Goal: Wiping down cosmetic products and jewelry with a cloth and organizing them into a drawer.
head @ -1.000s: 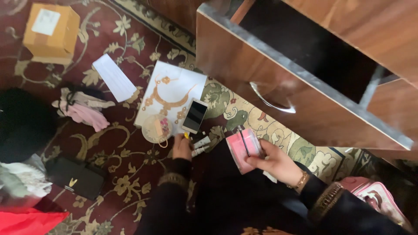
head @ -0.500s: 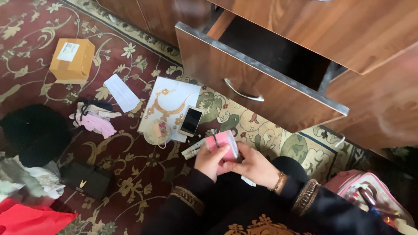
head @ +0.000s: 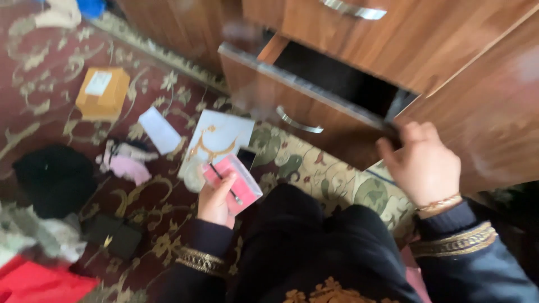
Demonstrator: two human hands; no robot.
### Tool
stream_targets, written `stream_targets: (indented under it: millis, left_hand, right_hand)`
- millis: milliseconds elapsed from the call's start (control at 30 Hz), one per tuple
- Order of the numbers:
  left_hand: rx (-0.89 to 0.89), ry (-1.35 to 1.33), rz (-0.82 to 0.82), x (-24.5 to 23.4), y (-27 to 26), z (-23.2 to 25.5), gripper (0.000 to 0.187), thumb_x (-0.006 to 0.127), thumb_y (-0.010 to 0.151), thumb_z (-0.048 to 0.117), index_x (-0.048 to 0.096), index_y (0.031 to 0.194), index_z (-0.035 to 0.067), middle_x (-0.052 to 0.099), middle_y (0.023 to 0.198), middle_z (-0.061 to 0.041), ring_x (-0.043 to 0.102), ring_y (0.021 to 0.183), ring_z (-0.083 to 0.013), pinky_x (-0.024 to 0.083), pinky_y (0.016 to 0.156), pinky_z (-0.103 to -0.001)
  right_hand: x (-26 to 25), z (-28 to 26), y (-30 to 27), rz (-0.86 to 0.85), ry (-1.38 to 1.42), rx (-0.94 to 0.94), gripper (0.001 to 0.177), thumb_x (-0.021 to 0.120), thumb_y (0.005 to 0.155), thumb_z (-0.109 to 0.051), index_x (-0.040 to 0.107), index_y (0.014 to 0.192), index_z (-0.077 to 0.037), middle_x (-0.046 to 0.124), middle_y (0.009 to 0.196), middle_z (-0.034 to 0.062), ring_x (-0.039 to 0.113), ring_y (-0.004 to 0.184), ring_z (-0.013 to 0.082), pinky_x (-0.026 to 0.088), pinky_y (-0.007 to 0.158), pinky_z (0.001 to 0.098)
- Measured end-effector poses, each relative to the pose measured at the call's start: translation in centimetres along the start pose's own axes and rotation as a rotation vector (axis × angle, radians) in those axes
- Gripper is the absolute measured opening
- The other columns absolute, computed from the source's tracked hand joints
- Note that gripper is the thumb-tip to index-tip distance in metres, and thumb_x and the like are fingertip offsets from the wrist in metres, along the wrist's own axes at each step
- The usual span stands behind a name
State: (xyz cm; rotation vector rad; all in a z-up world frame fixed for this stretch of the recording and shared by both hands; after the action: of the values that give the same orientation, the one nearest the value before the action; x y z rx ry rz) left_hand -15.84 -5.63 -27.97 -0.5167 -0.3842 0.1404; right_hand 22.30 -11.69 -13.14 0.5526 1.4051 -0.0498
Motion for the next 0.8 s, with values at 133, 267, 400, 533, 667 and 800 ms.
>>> stream_targets:
  millis: [133,267,400,533,667,800]
  left_hand:
    - [0.164,-0.229,-0.054,4.7,-1.3,3.4,0.049,0.079,0.080,0.003,0.060,0.124,-0.005,0.066,0.109,-0.022,0.067,0.106,-0.0341,0.054,0.097,-0.052]
    - [0.243,-0.205,-0.147,10.0,-1.9,7.9,0.041,0.080,0.081,0.005,0.063,0.118,0.004,0.068,0.100,-0.014,0.069,0.095,-0.0277,0.058,0.089,-0.047]
    - [0.308,-0.206,-0.245,13.5,-1.2,10.6,0.028,0.078,0.084,0.005,0.065,0.109,0.007,0.068,0.091,-0.009,0.071,0.087,-0.0239,0.060,0.085,-0.040]
    - [0.335,-0.218,-0.306,18.0,-4.0,14.8,0.025,0.080,0.082,0.005,0.066,0.103,0.007,0.067,0.084,-0.010,0.070,0.078,-0.0239,0.060,0.078,-0.040]
    - [0.422,-0.189,-0.337,21.2,-5.9,19.2,0.025,0.079,0.082,0.006,0.065,0.103,0.008,0.067,0.084,-0.008,0.069,0.079,-0.0199,0.059,0.077,-0.037]
    - [0.495,-0.071,-0.343,24.6,-7.7,24.2,0.032,0.079,0.082,0.008,0.065,0.111,0.008,0.066,0.089,-0.006,0.068,0.083,-0.0184,0.059,0.083,-0.039]
  right_hand:
    - [0.1,1.2,1.4,-0.228,0.030,0.072,0.050,0.059,0.091,-0.063,0.061,0.126,-0.027,0.068,0.115,0.0015,0.076,0.097,0.0327,0.062,0.083,0.0490]
    - [-2.2,4.6,5.0,-0.039,0.177,0.017,0.032,0.063,0.095,-0.056,0.068,0.106,-0.026,0.069,0.098,0.0035,0.073,0.095,0.0319,0.057,0.081,0.0455]
    - [-11.8,8.5,9.5,0.508,0.602,-0.046,0.061,0.081,0.098,-0.020,0.054,0.145,0.007,0.058,0.134,0.0345,0.055,0.125,0.0518,0.048,0.100,0.0587]
    - [-11.2,9.8,14.9,0.466,0.903,-0.158,0.060,0.076,0.099,-0.016,0.047,0.151,-0.007,0.054,0.145,0.0220,0.047,0.137,0.0415,0.038,0.112,0.0562]
    - [-10.4,9.2,15.8,0.335,1.130,-0.128,0.017,0.075,0.101,-0.017,0.068,0.115,-0.010,0.069,0.098,0.0043,0.064,0.099,0.0134,0.053,0.094,0.0386]
    - [-10.1,9.3,13.8,0.245,1.212,-0.100,0.010,0.070,0.100,-0.019,0.071,0.105,-0.011,0.065,0.081,0.0016,0.058,0.082,0.0098,0.054,0.083,0.0351]
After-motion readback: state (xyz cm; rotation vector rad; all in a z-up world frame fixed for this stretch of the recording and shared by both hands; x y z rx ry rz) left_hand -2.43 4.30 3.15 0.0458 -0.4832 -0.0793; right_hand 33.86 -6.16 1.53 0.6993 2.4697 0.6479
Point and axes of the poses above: each hand's wrist, its own y-axis towards the middle knuckle, its own x-axis out of the palm, z = x × y, the point moved 9 cm from there along y, towards the middle knuckle
